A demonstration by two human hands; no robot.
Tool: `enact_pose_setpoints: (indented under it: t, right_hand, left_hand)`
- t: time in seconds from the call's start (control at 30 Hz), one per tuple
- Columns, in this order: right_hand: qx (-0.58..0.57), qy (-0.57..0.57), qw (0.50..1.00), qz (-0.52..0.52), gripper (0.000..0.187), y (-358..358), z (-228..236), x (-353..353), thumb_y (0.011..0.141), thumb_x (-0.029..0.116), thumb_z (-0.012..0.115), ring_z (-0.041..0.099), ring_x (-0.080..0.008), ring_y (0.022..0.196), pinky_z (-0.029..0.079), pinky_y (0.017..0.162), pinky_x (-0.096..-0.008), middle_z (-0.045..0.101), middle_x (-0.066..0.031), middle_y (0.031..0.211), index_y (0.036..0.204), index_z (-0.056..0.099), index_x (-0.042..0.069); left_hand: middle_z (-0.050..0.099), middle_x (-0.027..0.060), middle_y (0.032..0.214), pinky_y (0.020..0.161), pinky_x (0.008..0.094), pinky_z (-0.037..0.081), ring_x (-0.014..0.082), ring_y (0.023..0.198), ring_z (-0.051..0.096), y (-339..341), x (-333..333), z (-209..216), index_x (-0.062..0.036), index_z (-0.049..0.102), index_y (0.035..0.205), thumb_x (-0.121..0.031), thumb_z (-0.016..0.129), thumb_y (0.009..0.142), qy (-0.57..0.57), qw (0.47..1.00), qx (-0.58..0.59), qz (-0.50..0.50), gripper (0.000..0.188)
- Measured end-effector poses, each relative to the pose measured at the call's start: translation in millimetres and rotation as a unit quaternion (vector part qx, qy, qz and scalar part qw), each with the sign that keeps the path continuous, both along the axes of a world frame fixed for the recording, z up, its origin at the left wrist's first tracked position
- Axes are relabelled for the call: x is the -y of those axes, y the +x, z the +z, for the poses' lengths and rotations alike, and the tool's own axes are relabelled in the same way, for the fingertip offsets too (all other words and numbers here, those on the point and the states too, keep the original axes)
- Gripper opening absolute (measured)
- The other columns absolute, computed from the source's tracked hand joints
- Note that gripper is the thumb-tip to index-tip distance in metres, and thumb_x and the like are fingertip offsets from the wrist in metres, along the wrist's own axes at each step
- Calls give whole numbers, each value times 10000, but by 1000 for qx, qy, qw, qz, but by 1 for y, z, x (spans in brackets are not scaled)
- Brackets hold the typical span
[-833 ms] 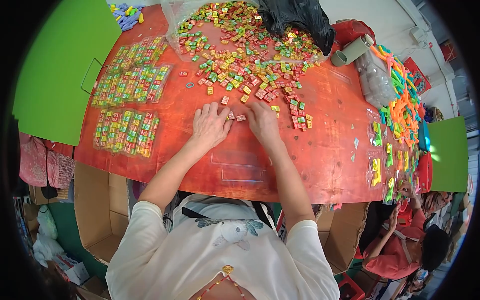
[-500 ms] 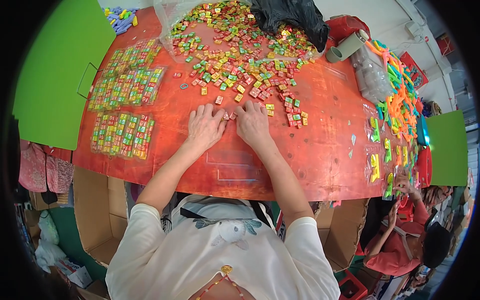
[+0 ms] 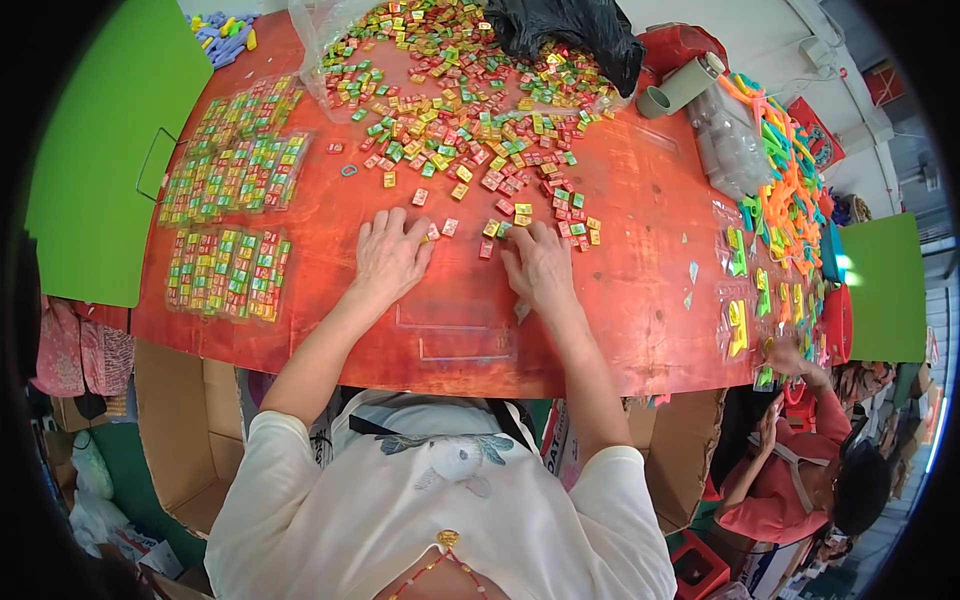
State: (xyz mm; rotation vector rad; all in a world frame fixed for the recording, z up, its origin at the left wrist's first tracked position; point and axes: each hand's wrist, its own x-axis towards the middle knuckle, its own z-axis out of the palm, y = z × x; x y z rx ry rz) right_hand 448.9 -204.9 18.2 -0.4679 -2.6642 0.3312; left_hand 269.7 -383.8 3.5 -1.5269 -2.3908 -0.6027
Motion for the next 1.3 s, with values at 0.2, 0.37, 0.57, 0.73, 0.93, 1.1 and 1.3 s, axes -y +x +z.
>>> enact_pose_setpoints:
  t: [0.2,0.37,0.57,0.73,0.93,1.1,1.3]
  right_hand:
    - [22,17,997,-68,276,-9,3,1,847,170,706,582,-303,968,445,859,-450,594,-96,996,1114,662,117]
    - [18,45,996,-69,272,-5,1,3,839,178,704,581,-297,968,428,846,-441,592,-85,982,1103,661,132]
    - [32,24,999,-2,230,11,3,31,827,171,719,582,-276,934,402,805,-428,578,-69,958,1046,657,136]
    - [29,19,995,92,223,-25,6,47,826,147,699,587,-267,931,411,790,-423,583,-69,951,1046,663,136]
    - [-11,37,994,106,240,-63,-2,40,827,113,674,583,-269,915,413,797,-425,580,-76,933,1066,659,114]
    - [-33,32,997,55,245,-71,5,31,816,176,702,582,-282,914,420,802,-436,579,-82,924,1051,671,113]
    - [27,28,999,22,254,-65,0,22,842,216,708,591,-286,974,433,833,-441,600,-88,961,1070,686,106]
  left_hand:
    - [542,93,983,762,447,436,291,973,527,2,2,2,-157,675,1034,-287,675,856,-15,1000,-1,11,221]
    - [541,89,991,766,449,437,291,974,527,3,5,1,-156,676,1043,-286,679,859,-17,1000,14,13,226]
    - [544,90,1006,772,447,438,289,983,527,2,10,1,-155,684,1067,-286,677,861,0,1000,10,9,244]
    - [548,91,1002,783,444,433,287,983,526,3,13,0,-139,684,1052,-284,686,845,4,1000,13,13,253]
    - [550,96,1005,794,450,421,286,990,521,5,15,-1,-124,679,1058,-278,696,816,3,1000,17,10,287]
    - [550,106,1034,856,496,394,296,1002,510,13,8,5,-100,655,1110,-308,695,814,12,999,44,25,363]
    - [545,125,1103,943,530,331,299,1067,496,12,-5,0,-102,625,1127,-315,678,845,-29,999,6,27,357]
